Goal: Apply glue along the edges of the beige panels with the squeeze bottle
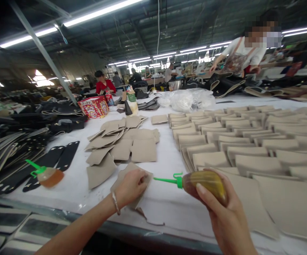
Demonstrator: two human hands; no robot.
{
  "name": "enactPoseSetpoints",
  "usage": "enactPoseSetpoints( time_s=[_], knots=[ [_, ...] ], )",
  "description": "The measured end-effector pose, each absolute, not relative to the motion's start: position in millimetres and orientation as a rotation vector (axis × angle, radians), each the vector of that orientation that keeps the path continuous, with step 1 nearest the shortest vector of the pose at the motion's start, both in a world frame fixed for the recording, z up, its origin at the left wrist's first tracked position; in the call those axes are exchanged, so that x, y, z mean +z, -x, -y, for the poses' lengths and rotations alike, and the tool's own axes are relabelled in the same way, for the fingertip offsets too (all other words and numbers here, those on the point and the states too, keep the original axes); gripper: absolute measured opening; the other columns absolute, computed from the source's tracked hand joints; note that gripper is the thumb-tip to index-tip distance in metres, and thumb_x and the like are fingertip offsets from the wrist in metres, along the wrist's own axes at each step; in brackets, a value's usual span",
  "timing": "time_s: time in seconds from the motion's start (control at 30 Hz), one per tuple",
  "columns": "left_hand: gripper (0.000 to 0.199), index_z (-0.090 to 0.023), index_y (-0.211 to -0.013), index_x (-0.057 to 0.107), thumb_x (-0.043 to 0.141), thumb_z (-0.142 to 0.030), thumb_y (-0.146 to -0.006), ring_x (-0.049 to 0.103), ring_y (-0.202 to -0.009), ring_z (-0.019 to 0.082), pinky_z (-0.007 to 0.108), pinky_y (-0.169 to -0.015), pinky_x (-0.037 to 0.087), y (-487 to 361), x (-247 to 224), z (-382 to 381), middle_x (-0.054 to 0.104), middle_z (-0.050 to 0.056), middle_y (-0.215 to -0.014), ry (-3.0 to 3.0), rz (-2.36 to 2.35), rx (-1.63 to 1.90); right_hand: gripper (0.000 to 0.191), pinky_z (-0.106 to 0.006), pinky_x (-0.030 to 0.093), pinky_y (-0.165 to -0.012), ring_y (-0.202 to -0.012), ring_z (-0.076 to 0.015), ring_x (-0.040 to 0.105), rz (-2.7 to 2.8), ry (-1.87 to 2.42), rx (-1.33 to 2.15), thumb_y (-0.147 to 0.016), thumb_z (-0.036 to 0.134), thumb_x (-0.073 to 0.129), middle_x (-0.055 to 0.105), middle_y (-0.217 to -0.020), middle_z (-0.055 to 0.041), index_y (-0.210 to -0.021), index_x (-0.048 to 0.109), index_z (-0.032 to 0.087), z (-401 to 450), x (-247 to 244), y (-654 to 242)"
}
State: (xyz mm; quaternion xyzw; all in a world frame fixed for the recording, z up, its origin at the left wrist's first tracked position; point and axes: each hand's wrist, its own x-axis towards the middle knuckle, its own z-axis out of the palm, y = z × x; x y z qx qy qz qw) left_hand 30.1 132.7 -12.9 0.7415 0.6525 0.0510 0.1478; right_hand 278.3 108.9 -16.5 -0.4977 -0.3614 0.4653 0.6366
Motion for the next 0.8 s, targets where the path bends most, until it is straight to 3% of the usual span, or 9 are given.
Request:
enactPoseSetpoints(
  time_s=[0.17, 0.37, 0.57, 0.8],
  knots=[
    [0.028, -0.012, -0.109, 0.061, 0.055, -0.021, -0.083, 0.062, -0.099, 0.029, 0.037, -0.086, 0.049, -31, -13, -115, 0.060, 0.016, -0.110, -2.089, -1.941, 0.066, 0.073, -0.035, 0.054, -0.087, -0.097, -0.0310, 0.067, 0.797, 1.168, 1.060, -0.053, 0.053, 0.089, 0.068, -0.108, -0.0108, -0.115, 0.063, 0.025, -110, -19, -282],
    [0.033, -0.010, -0.110, 0.059, 0.059, -0.017, -0.078, 0.064, -0.096, 0.030, 0.040, -0.085, 0.053, -48, -5, -120, 0.060, 0.018, -0.109, -2.086, -2.006, -0.066, 0.076, -0.038, 0.054, -0.089, -0.098, -0.0328, 0.067, 0.796, 1.168, 1.089, -0.054, 0.051, 0.089, 0.068, -0.109, -0.0122, -0.119, 0.061, 0.024, -110, -22, -280],
    [0.032, -0.008, -0.111, 0.060, 0.052, -0.007, -0.080, 0.066, -0.095, 0.028, 0.037, -0.082, 0.055, -60, -5, -128, 0.063, 0.019, -0.108, -2.122, -2.017, -0.130, 0.066, -0.043, 0.059, -0.082, -0.095, -0.0336, 0.067, 0.922, 1.160, 1.018, -0.061, 0.051, 0.085, 0.068, -0.106, -0.0102, -0.117, 0.062, 0.025, -109, -19, -279],
    [0.032, -0.015, -0.104, 0.064, 0.043, -0.004, -0.083, 0.065, -0.098, 0.025, 0.035, -0.089, 0.049, -30, -12, -139, 0.069, 0.011, -0.101, -2.271, -1.827, 0.062, 0.064, -0.022, 0.055, -0.069, -0.084, -0.0217, 0.066, 1.159, 1.223, 0.826, -0.066, 0.057, 0.083, 0.067, -0.100, -0.0032, -0.118, 0.060, 0.028, -112, -15, -281]
  ],
)
